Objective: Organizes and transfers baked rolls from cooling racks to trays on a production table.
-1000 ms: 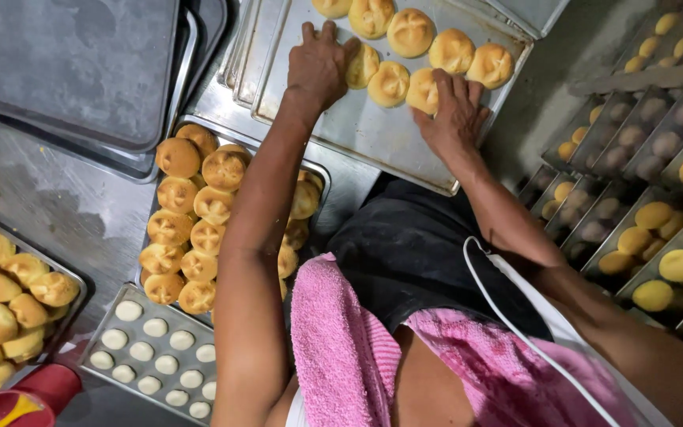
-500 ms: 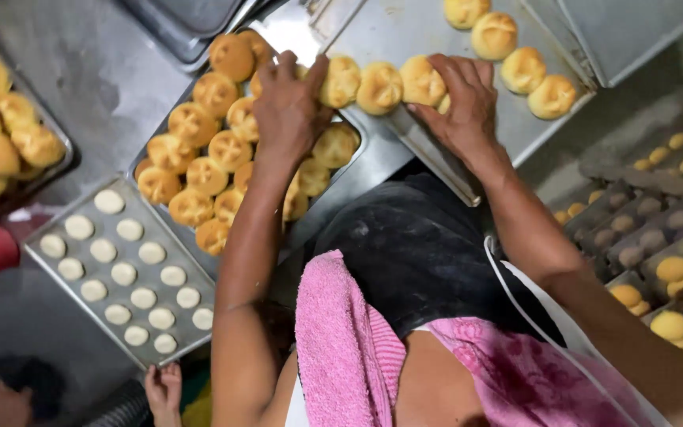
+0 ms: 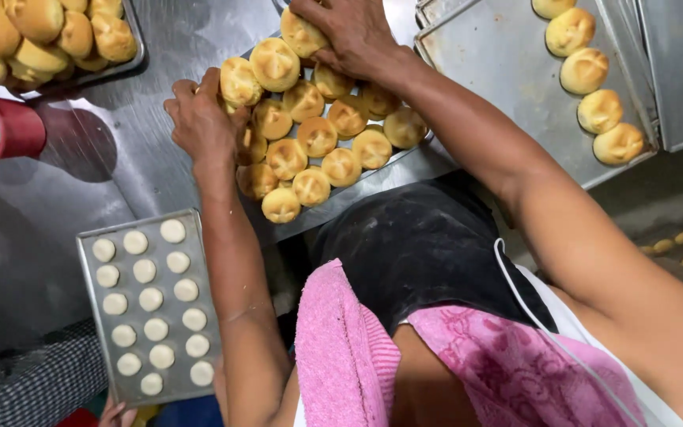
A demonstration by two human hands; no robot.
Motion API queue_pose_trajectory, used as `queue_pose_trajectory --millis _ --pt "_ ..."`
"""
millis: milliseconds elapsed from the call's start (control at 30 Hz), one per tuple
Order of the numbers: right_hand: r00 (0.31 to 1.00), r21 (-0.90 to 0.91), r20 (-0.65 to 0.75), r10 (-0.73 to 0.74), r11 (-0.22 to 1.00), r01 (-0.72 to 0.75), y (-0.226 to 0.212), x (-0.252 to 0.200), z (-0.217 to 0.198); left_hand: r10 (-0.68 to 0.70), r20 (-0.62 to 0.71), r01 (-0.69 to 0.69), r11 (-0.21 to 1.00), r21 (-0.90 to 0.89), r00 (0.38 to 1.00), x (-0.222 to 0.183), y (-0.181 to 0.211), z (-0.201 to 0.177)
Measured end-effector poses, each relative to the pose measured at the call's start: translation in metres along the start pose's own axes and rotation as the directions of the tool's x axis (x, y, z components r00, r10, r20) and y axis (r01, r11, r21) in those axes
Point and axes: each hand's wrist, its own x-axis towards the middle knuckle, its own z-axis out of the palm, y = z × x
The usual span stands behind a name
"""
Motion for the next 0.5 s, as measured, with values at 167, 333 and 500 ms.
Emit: queue_pose_trajectory --millis 167,333,500 --pt "0.998 -0.099 0.020 -0.062 0.993 0.063 -0.004 0.005 0.003 -0.060 0.018 0.060 0.998 0.000 0.998 0.004 -0.008 0.026" --pt "0.997 -0.049 0.077 -0.012 0.999 0.016 0.007 -0.002 0.009 -0.097 0.174 0.106 0.993 -0.046 0.980 0.002 -0.008 0.020" --pt "0.998 -0.029 0.059 -0.015 0.999 0.017 0.000 0.001 -0.002 -0.116 0.167 0.131 0.988 -0.079 0.979 -0.001 -0.001 0.009"
